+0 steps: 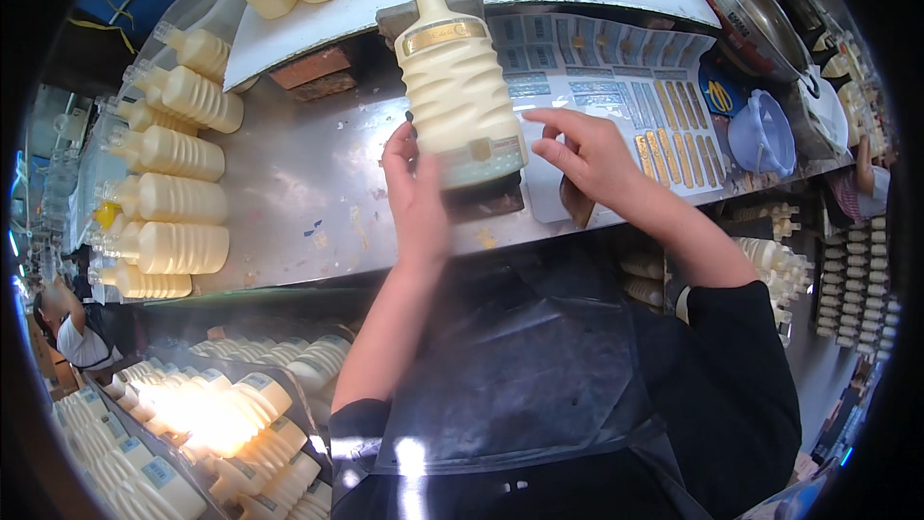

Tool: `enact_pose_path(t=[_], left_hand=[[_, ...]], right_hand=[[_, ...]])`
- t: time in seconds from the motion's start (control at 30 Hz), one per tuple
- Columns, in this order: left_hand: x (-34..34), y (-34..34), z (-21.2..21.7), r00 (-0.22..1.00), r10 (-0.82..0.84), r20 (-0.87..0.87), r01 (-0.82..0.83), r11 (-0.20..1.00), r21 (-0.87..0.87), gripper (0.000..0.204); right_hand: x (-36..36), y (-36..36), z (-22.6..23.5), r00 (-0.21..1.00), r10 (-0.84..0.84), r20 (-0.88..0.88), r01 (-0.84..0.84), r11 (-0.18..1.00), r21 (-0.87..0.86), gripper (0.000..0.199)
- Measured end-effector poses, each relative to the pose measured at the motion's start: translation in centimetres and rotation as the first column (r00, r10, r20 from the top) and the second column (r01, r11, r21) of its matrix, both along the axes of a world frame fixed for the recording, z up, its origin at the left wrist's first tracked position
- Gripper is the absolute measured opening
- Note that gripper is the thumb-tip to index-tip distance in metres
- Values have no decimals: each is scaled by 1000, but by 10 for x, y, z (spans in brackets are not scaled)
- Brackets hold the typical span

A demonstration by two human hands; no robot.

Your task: The person applies adhesive labels to the bodies of cream-colored plastic bottles. They pick up a bottle, smooth a label onto its surface, and place it on a nearby stack before repeating the process with another bottle.

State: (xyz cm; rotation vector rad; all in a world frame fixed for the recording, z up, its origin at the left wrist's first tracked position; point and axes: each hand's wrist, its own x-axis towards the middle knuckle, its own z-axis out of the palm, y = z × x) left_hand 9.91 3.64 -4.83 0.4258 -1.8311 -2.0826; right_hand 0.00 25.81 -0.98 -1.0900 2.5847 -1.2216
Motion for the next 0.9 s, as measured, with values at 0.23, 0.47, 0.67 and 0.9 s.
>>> enact_pose_path(t=[0.23, 0.47, 0.67, 0.9], left_hand=[[-5, -1, -13, 1000, -19, 9, 20, 992, -126, 61], [-5, 0, -19, 1000, 3, 17, 5, 897, -442, 62], [-6, -4, -32, 1000, 16, -16, -21, 920, -391, 61], [-3, -7, -31, 999, -40, 11, 41, 977, -209, 60]], right_hand=[[9, -33, -12, 784, -63, 617, 136, 988, -71, 51], [10, -36, -9, 757, -127, 641, 187, 982, -26, 52], [15, -38, -24, 764, -84, 640, 264, 945, -191, 55], [12, -35, -11, 737, -109, 668, 175, 984, -33, 53]])
